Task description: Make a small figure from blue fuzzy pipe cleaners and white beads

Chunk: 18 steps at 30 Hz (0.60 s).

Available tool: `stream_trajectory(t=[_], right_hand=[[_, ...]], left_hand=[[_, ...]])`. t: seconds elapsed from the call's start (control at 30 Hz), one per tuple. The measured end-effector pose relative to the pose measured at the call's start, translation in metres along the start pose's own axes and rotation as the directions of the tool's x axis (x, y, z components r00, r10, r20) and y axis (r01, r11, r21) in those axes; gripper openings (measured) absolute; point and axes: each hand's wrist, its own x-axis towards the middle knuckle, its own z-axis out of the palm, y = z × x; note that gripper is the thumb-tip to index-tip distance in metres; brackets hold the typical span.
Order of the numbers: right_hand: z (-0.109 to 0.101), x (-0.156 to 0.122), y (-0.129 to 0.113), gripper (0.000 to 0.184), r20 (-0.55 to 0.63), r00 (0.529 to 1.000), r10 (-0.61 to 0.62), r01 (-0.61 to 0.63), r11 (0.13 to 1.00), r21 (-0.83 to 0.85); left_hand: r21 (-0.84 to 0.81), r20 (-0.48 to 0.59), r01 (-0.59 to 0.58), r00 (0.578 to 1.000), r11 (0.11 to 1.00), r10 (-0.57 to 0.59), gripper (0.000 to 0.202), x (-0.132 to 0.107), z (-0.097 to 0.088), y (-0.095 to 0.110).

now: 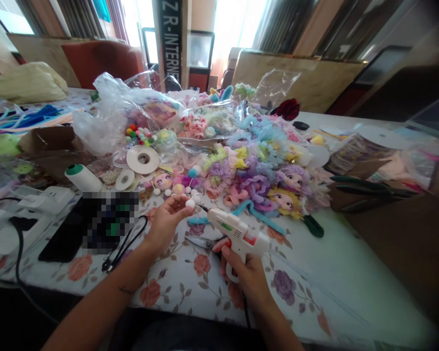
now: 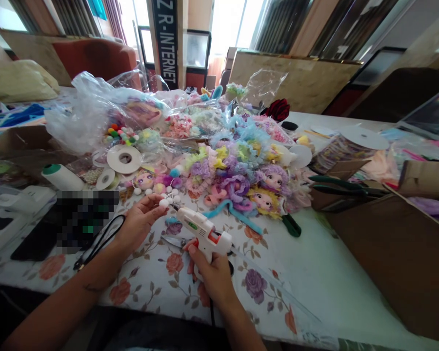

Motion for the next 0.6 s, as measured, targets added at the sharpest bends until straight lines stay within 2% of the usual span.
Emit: stream_trajectory(t=[0.17, 0.4, 0.6], right_hand=[[0.0042, -0.0032, -0.0023, 0.04, -0.024, 1.0, 0.016, -0.017, 0.998, -0.061], [0.007, -0.0091, -0.0042, 0.038, -0.059, 0.987, 0.15, -0.156, 0.98, -0.119], [0.0072, -0.0091, -0.0039, 0.037, -0.09, 0.986, 0.14, -0.15, 0.983, -0.106]], left_hand=[[-0.006, 0.037, 0.023, 0.999, 1.0, -0.023, 0.026, 0.0001, -0.0008, -0.0001], [-0.002, 0.071, 0.047, 0.996, 0.999, -0.047, 0.026, -0.0022, 0.0003, 0.0002], [0.023, 0.07, 0.035, 0.997, 0.999, -0.036, 0.024, -0.0036, -0.0002, 0.0019]])
